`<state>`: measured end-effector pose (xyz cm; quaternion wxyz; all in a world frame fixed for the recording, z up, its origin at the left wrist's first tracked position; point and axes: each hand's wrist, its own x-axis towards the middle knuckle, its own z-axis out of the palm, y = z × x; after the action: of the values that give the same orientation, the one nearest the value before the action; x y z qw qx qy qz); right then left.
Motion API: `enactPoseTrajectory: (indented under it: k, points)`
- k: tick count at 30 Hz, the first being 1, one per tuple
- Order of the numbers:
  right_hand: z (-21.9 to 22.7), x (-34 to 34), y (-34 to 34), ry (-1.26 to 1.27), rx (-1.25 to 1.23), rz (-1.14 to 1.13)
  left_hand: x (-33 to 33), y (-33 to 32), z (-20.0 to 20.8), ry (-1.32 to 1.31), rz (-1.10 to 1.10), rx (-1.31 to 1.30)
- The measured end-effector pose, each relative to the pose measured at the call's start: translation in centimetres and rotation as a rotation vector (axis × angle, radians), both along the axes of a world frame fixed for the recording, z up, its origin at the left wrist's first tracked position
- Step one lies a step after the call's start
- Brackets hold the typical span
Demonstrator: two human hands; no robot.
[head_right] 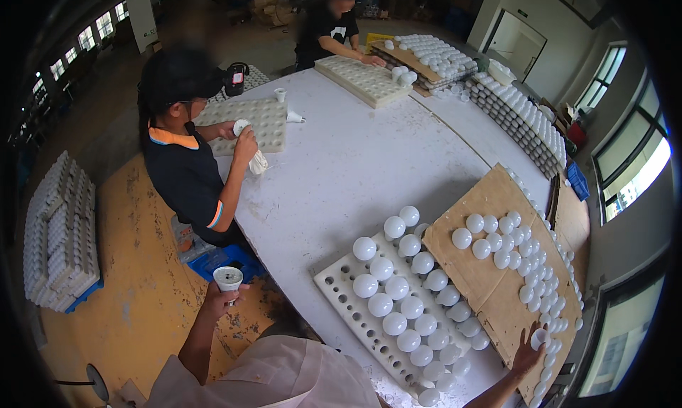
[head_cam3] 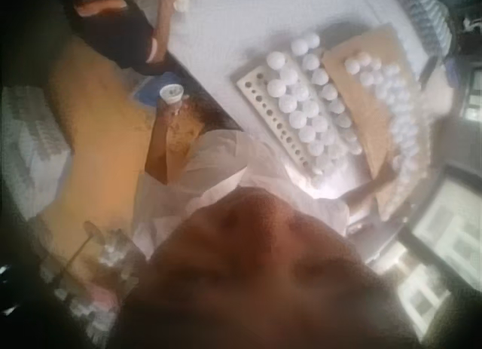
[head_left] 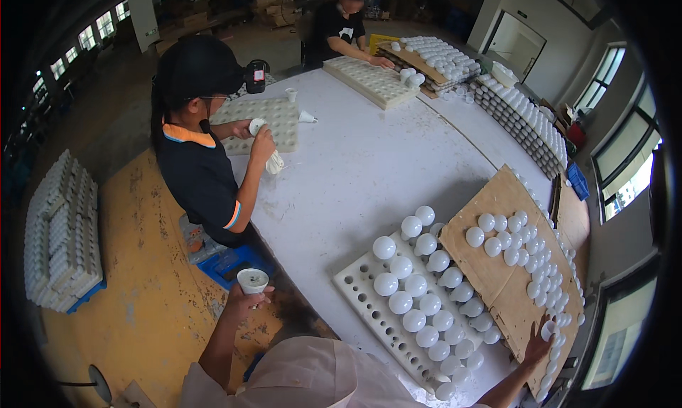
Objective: The person assembles light bulbs by taking bulb bases and dome covers from trays on the table and fitting the covers onto the bases by hand.
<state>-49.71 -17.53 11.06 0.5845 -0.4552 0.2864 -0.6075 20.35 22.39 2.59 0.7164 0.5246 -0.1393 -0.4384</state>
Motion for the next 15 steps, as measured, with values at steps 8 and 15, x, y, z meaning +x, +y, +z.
enactPoseTrajectory:
  k: [8,15]
  points:
    - [2.6,49.9,-6.3,0.082,0.031,1.023,-6.9,6.7,-2.4,0.108,0.244,0.137]
    - [12.4,73.8,17.0,0.236,-0.191,1.622,-8.9,3.1,1.1,-0.092,0.084,0.339]
